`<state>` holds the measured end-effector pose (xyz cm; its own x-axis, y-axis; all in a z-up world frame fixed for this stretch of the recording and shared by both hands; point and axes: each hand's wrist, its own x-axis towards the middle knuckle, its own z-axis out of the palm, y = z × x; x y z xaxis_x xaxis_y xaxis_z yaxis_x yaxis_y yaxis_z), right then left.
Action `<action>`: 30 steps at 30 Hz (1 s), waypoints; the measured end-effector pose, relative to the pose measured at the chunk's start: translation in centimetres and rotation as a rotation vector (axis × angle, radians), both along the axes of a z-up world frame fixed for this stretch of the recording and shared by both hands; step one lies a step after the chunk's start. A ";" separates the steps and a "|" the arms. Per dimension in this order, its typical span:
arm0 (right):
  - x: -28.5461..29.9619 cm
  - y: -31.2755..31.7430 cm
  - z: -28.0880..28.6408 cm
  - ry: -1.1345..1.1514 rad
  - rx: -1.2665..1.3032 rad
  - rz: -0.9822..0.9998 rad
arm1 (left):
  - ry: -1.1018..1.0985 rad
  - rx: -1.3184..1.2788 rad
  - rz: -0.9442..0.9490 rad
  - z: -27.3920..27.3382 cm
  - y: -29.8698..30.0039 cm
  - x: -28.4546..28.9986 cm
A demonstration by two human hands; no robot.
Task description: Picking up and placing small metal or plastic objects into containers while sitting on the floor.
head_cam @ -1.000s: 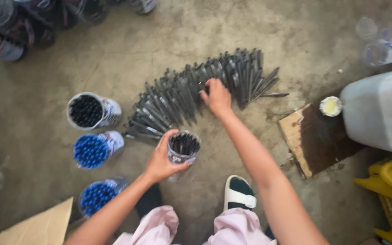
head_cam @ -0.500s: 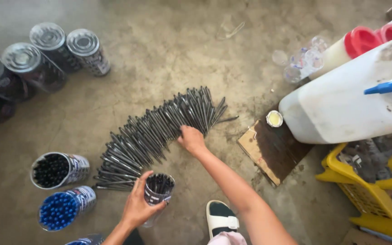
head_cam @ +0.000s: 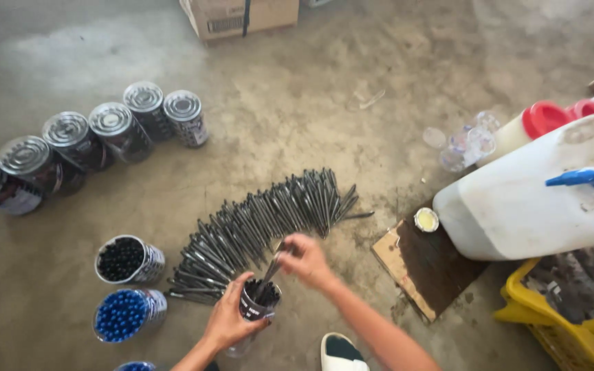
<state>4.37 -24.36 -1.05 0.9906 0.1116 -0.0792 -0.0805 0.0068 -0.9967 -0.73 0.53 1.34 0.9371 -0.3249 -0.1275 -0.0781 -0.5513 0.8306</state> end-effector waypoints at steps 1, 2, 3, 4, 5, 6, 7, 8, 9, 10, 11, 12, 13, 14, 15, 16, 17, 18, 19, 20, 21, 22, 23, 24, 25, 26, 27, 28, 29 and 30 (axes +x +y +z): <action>-0.5 0.9 0.3 -0.014 -0.004 0.001 | -0.014 -0.004 0.001 1.0 -0.3 0.1; -1.1 2.0 0.6 0.034 0.013 0.027 | 0.058 0.035 -0.009 2.2 -0.4 0.2; -1.8 2.9 0.8 0.082 0.030 0.053 | 0.130 0.075 -0.019 3.3 -0.6 0.3; -2.2 3.7 1.2 0.070 0.033 0.040 | 0.118 0.079 -0.033 3.5 -0.5 0.3; -2.7 4.3 1.6 0.134 -0.045 0.045 | 0.104 0.067 -0.041 3.7 -0.4 0.3; -3.2 4.8 2.1 0.199 -0.124 0.040 | 0.089 0.053 -0.061 3.9 -0.6 0.5; -3.4 4.9 2.4 0.187 -0.120 0.014 | 0.075 0.056 -0.085 3.7 -0.2 0.5; -3.4 4.8 2.8 0.024 -0.186 0.054 | -0.009 0.033 -0.123 3.5 0.0 0.8; -3.4 4.8 3.3 -0.138 -0.256 0.093 | -0.093 0.007 -0.161 3.4 0.2 1.2; -3.2 4.7 4.4 -0.153 -0.262 0.061 | -0.112 0.005 -0.190 4.0 0.3 1.8; -3.1 4.7 5.5 -0.133 -0.347 0.091 | -0.042 0.006 -0.156 4.7 0.5 2.5; -3.0 4.7 6.6 -0.110 -0.431 0.130 | 0.031 0.008 -0.114 5.4 0.7 2.9; -2.6 4.3 7.3 -0.121 -0.436 0.105 | 0.014 0.007 -0.135 6.5 0.7 3.9; -2.3 3.9 8.0 -0.250 -0.492 0.081 | 0.119 -0.059 -0.126 7.5 0.8 4.7; -2.0 3.7 8.7 -0.378 -0.549 0.057 | 0.225 -0.124 -0.117 8.6 1.0 5.4; -1.6 3.3 10.8 -0.388 -0.556 0.046 | 0.213 -0.127 -0.126 11.0 0.7 6.8; -1.1 3.0 12.8 -0.383 -0.471 0.101 | 0.135 -0.174 -0.172 13.4 0.5 8.2; -0.7 2.8 14.8 -0.379 -0.387 0.164 | 0.058 -0.225 -0.209 15.7 0.4 9.3; -0.1 2.8 16.6 -0.388 -0.395 0.161 | 0.047 -0.230 -0.213 18.3 0.0 10.8; 0.4 2.9 18.3 -0.546 -0.435 0.224 | -0.030 -0.063 -0.206 20.9 -0.3 12.0; 0.9 3.1 19.9 -0.703 -0.475 0.291 | -0.106 0.103 -0.197 23.5 -0.5 13.3; 1.9 3.1 21.2 -0.710 -0.477 0.292 | -0.113 0.103 -0.195 25.1 -0.7 14.3; 2.8 3.1 22.4 -0.726 -0.451 0.243 | -0.115 0.029 -0.238 26.7 -0.9 15.3; 3.7 3.2 23.7 -0.740 -0.423 0.191 | -0.116 -0.043 -0.283 28.4 -1.0 16.3; 3.9 3.5 25.2 -0.746 -0.422 0.189 | -0.122 -0.041 -0.283 30.4 -1.1 16.0; 4.3 3.7 26.6 -0.788 -0.461 0.135 | -0.193 -0.016 -0.262 32.3 -1.2 15.7; 4.6 3.9 27.9 -0.830 -0.500 0.081 | -0.264 0.008 -0.240 34.1 -1.3 15.5; 4.5 4.4 28.4 -0.836 -0.501 0.084 | -0.269 0.007 -0.236 33.9 -0.8 15.5; 4.5 4.9 28.7 -0.784 -0.584 0.062 | -0.346 0.032 -0.196 33.6 -0.2 15.5; 4.3 5.4 28.9 -0.724 -0.666 0.041 | -0.417 0.057 -0.155 33.1 0.4 15.4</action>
<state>8.67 -18.97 27.85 0.8209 0.2997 0.4861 0.5634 -0.5635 -0.6041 14.66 0.88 34.42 0.8529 -0.4693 0.2286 -0.4850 -0.5506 0.6794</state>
